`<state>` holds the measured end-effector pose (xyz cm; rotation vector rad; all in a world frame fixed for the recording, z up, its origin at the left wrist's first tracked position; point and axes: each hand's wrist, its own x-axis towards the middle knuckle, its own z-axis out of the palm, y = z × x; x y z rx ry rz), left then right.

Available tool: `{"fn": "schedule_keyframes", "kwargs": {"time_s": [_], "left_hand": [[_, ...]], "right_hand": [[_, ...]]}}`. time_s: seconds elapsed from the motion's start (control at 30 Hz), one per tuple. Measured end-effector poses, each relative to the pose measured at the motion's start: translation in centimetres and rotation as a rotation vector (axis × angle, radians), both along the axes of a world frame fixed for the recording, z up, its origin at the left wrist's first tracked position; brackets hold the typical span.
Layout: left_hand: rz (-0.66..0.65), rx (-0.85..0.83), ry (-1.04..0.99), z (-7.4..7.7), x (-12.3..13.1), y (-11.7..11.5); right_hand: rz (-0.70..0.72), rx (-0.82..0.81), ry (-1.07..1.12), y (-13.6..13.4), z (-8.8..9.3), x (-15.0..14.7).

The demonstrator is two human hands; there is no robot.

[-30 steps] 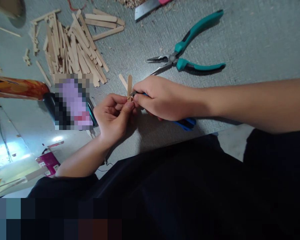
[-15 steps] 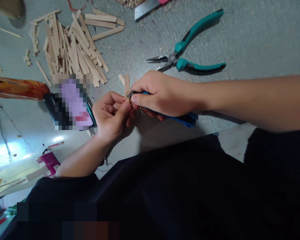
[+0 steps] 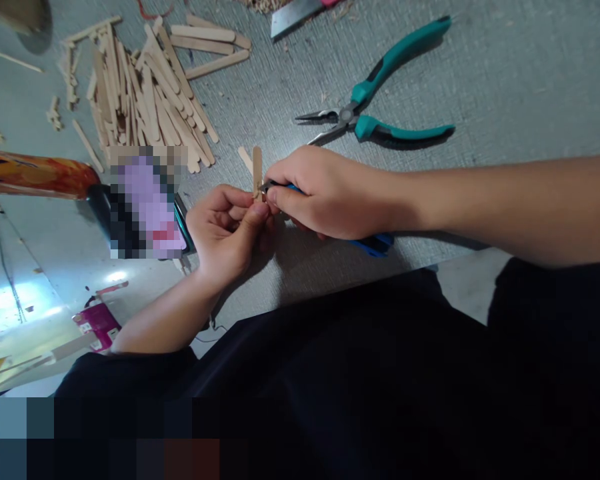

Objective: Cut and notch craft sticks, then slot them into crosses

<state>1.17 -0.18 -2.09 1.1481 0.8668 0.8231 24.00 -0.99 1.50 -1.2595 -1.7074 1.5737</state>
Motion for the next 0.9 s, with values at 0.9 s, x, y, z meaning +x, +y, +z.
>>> {"fn": "schedule_keyframes", "kwargs": {"time_s": [0.9], "left_hand": [[0.003,-0.087,-0.016,-0.8,0.0,0.3]], "right_hand": [[0.13,0.106,0.006,1.5,-1.7,0.9]]}}
